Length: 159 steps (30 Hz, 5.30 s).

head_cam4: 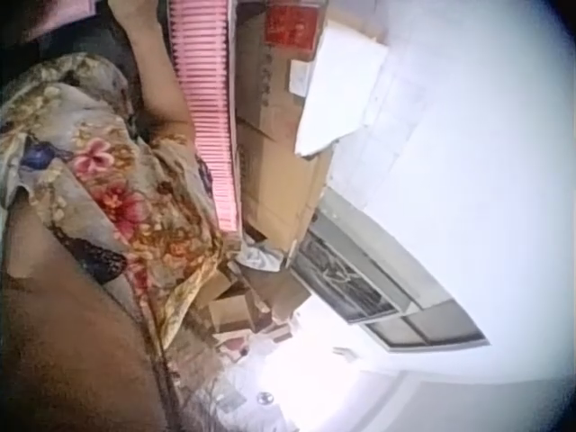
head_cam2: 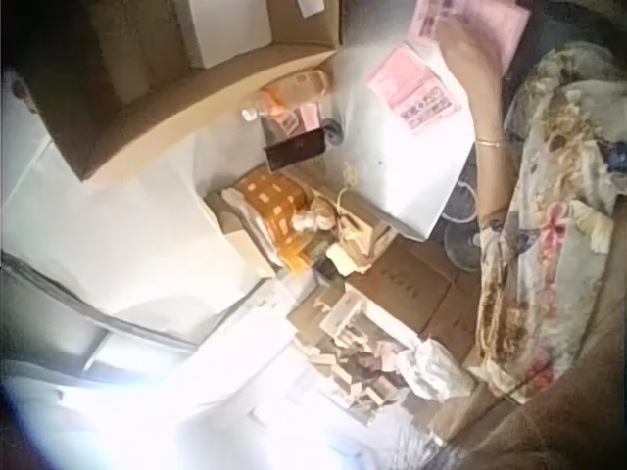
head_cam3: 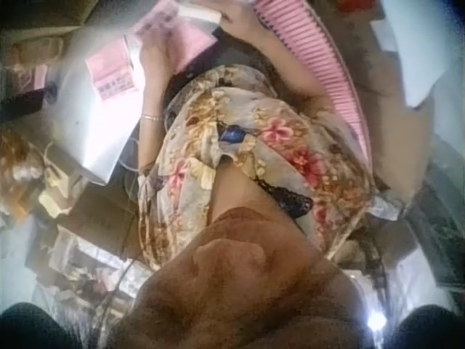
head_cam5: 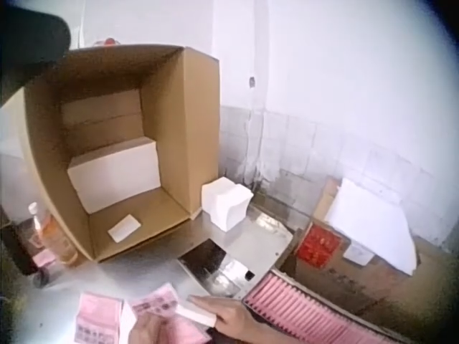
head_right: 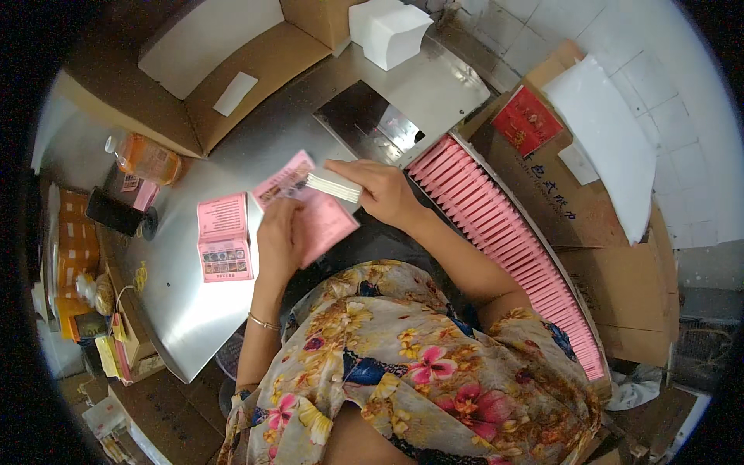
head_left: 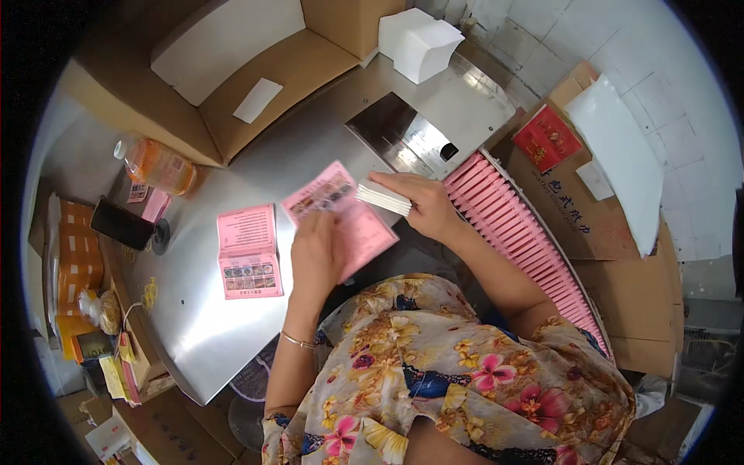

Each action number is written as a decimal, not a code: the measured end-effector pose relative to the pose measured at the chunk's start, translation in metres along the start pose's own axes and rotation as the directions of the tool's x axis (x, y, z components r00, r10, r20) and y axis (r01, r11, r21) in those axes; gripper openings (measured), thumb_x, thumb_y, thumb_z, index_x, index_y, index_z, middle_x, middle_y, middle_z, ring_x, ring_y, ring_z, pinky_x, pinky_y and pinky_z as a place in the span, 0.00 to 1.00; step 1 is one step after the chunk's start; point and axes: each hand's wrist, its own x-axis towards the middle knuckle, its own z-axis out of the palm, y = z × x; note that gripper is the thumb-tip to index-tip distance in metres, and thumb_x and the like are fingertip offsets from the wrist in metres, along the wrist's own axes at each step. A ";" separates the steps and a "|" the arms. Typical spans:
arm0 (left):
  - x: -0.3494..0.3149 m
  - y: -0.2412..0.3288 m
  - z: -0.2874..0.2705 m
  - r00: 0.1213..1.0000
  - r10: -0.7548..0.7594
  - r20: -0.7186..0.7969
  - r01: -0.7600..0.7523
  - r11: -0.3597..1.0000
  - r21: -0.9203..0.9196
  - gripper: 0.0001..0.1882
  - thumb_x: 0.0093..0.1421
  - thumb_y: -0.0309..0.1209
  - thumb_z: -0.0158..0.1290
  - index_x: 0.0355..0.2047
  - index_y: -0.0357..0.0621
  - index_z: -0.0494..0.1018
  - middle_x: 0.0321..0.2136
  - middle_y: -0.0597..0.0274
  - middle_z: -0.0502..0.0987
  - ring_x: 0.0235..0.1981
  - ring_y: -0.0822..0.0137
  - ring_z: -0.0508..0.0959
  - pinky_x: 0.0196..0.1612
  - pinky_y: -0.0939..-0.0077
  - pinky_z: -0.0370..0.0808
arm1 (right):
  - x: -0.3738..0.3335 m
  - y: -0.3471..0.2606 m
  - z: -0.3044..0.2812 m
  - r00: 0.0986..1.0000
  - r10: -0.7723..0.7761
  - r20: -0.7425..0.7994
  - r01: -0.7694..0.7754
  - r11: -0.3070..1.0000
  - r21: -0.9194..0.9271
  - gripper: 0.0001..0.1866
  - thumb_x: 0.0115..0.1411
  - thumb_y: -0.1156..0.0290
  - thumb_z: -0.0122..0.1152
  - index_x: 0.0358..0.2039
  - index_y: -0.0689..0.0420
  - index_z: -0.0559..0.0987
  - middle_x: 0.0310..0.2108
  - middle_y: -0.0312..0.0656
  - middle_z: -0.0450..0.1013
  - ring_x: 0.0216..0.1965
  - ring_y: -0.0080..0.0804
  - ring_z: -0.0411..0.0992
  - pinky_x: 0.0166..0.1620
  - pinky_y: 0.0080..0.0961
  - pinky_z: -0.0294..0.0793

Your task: Organize and package white rectangular blocks and pink instruction sheets into containers or onto a workspace.

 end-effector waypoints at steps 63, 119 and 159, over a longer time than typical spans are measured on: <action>0.011 0.007 0.020 1.000 0.015 0.027 -0.017 0.998 0.061 0.20 0.54 0.29 0.61 0.48 0.40 0.75 0.50 0.52 0.72 0.53 0.50 0.70 0.56 0.56 0.62 | 0.097 0.080 -0.148 0.932 0.141 0.334 0.241 0.448 -0.861 0.29 0.50 0.73 0.66 0.55 0.57 0.72 0.49 0.42 0.67 0.54 0.42 0.65 0.54 0.40 0.66; -0.020 0.012 0.007 0.900 -0.330 -0.285 0.106 0.799 -0.592 0.30 0.64 0.21 0.42 0.67 0.31 0.56 0.65 0.43 0.64 0.66 0.52 0.65 0.68 0.62 0.59 | 0.055 -0.027 0.004 0.902 0.111 0.417 -0.184 0.973 0.139 0.15 0.60 0.66 0.66 0.47 0.54 0.81 0.35 0.43 0.81 0.34 0.31 0.79 0.39 0.32 0.78; -0.012 0.004 -0.002 0.989 0.092 0.114 -0.108 0.984 0.140 0.24 0.53 0.21 0.55 0.53 0.40 0.72 0.56 0.47 0.70 0.58 0.46 0.69 0.56 0.51 0.65 | -0.005 0.001 -0.011 0.985 -0.033 -0.172 0.044 0.997 0.063 0.19 0.53 0.75 0.67 0.47 0.57 0.82 0.46 0.42 0.81 0.47 0.35 0.79 0.54 0.32 0.75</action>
